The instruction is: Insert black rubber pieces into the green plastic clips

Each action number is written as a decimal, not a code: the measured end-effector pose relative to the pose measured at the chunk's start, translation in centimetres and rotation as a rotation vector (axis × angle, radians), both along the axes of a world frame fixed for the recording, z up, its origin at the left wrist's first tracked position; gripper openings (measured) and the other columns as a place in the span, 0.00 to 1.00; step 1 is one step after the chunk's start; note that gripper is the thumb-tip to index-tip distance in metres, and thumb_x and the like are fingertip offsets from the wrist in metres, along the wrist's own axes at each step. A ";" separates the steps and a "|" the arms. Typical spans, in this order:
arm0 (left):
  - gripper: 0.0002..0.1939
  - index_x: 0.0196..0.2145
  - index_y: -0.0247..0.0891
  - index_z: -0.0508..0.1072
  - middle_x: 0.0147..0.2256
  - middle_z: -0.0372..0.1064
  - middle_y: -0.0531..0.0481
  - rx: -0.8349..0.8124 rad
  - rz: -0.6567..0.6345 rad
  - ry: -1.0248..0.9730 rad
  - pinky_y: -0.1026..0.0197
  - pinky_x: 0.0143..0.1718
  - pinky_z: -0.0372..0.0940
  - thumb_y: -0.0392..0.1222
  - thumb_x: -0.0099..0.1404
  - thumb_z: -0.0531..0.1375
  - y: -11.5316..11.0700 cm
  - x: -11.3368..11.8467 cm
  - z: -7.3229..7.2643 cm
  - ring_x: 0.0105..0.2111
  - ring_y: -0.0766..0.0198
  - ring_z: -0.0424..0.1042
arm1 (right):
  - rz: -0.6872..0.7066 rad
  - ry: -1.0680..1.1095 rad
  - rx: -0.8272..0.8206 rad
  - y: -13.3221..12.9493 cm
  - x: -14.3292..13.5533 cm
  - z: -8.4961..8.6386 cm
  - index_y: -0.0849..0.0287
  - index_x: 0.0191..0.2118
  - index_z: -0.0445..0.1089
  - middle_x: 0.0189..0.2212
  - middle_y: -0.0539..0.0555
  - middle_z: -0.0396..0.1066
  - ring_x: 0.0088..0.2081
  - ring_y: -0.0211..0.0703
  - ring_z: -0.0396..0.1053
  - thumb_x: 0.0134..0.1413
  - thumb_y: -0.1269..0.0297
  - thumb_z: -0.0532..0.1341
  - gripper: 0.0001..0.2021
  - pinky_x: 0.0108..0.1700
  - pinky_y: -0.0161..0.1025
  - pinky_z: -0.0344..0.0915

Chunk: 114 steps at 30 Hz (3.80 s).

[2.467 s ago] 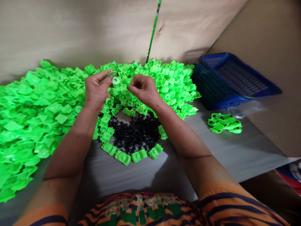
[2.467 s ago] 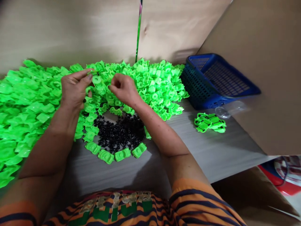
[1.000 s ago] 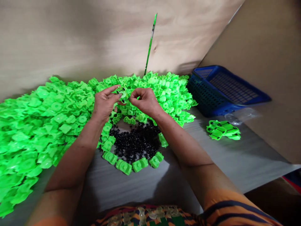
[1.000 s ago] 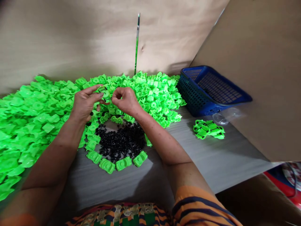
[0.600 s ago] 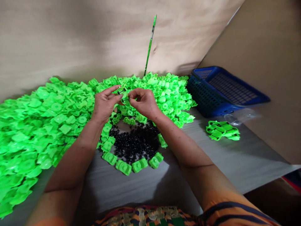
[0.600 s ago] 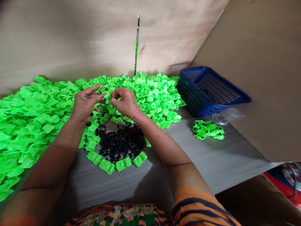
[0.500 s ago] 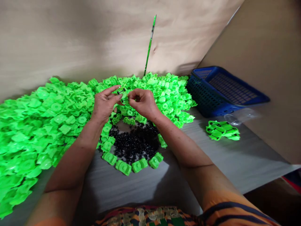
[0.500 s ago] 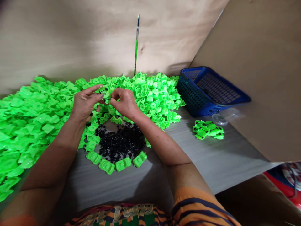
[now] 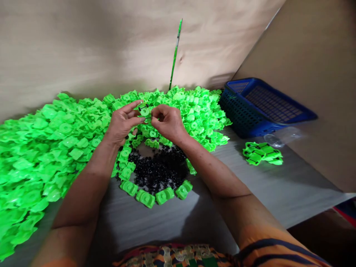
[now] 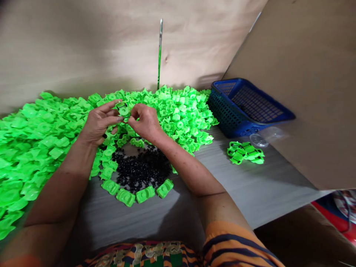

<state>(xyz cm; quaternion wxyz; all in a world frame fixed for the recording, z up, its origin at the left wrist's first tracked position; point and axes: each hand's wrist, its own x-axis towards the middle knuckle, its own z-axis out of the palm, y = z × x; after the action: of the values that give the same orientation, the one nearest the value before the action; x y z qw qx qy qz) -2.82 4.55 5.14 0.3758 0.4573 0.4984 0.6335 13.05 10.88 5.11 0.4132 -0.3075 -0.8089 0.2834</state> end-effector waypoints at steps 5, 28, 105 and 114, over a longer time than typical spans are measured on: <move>0.34 0.51 0.42 0.82 0.26 0.68 0.55 0.013 -0.010 0.030 0.65 0.13 0.52 0.39 0.43 0.77 0.2 -0.4 -0.2 0.21 0.66 0.66 | 0.021 0.020 0.007 0.1 0.1 0.1 0.56 0.27 0.61 0.28 0.48 0.67 0.32 0.36 0.62 0.51 0.75 0.58 0.08 0.38 0.37 0.61; 0.32 0.48 0.42 0.83 0.31 0.76 0.52 0.086 0.131 0.044 0.68 0.14 0.51 0.45 0.43 0.79 0.3 -0.2 -0.4 0.21 0.70 0.65 | 0.299 0.360 -0.235 2.3 -1.0 -3.8 0.57 0.39 0.71 0.33 0.49 0.72 0.35 0.35 0.71 0.63 0.57 0.66 0.09 0.39 0.35 0.74; 0.30 0.52 0.39 0.84 0.30 0.80 0.51 0.171 0.189 0.135 0.63 0.26 0.70 0.40 0.49 0.74 -0.1 1.1 -0.7 0.31 0.61 0.77 | 0.206 0.509 -0.161 0.5 -1.7 -4.0 0.54 0.34 0.66 0.29 0.46 0.64 0.31 0.34 0.64 0.63 0.55 0.64 0.11 0.36 0.38 0.70; 0.32 0.52 0.39 0.83 0.21 0.67 0.58 0.088 0.123 0.042 0.67 0.15 0.51 0.42 0.46 0.77 0.5 0.2 -1.0 0.18 0.69 0.64 | 0.256 0.475 -0.216 1.0 -1.9 -4.1 0.53 0.34 0.63 0.26 0.44 0.64 0.28 0.33 0.66 0.63 0.46 0.66 0.18 0.33 0.37 0.67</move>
<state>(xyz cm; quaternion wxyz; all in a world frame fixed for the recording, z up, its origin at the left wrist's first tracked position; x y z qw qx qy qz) -2.62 5.02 4.17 0.3052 0.4550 0.5050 0.6669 11.17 11.88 1.02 0.5167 -0.1703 -0.6870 0.4817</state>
